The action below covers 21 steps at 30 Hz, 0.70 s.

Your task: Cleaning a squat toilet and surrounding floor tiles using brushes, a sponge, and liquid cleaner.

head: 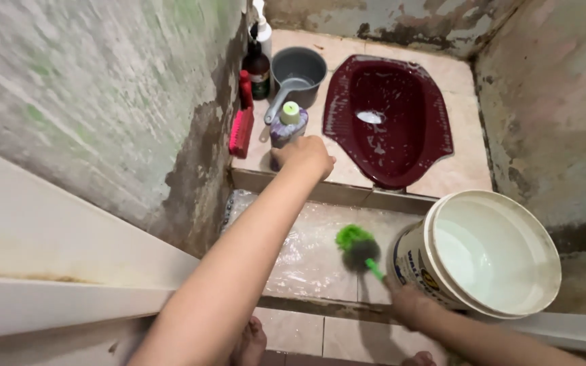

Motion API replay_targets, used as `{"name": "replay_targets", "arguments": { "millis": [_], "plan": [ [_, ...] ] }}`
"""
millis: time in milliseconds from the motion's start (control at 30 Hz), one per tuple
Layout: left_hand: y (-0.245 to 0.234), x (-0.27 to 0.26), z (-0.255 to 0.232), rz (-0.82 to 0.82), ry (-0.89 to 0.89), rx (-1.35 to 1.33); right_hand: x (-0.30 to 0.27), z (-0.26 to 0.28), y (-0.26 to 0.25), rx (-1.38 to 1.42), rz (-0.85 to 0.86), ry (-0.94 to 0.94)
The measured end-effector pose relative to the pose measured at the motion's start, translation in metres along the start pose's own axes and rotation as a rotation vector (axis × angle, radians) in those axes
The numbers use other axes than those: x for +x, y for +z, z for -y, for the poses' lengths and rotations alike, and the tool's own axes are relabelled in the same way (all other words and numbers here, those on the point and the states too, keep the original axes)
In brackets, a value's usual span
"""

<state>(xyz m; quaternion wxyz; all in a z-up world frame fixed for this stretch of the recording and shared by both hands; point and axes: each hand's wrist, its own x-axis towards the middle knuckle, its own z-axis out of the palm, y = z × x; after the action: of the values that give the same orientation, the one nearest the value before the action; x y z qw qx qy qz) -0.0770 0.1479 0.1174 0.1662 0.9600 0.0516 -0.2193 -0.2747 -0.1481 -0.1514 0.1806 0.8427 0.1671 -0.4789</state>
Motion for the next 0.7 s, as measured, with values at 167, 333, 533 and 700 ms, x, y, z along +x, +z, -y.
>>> {"name": "replay_targets", "arguments": {
  "millis": [167,333,533,700],
  "plan": [
    [-0.011,0.013,0.01,-0.077,0.021,-0.031,-0.028,0.076,-0.059,0.416,0.042,0.01],
    [-0.008,0.025,0.039,-0.198,-0.109,-0.089,-0.022,0.047,-0.087,-0.078,-0.091,0.0],
    [0.012,0.07,0.076,-0.053,-0.202,-0.025,0.002,-0.057,-0.187,-0.209,-0.331,0.205],
    [0.042,0.11,0.094,0.239,-0.006,0.155,-0.115,-0.113,-0.275,-0.116,-0.295,0.32]
  ]
}}
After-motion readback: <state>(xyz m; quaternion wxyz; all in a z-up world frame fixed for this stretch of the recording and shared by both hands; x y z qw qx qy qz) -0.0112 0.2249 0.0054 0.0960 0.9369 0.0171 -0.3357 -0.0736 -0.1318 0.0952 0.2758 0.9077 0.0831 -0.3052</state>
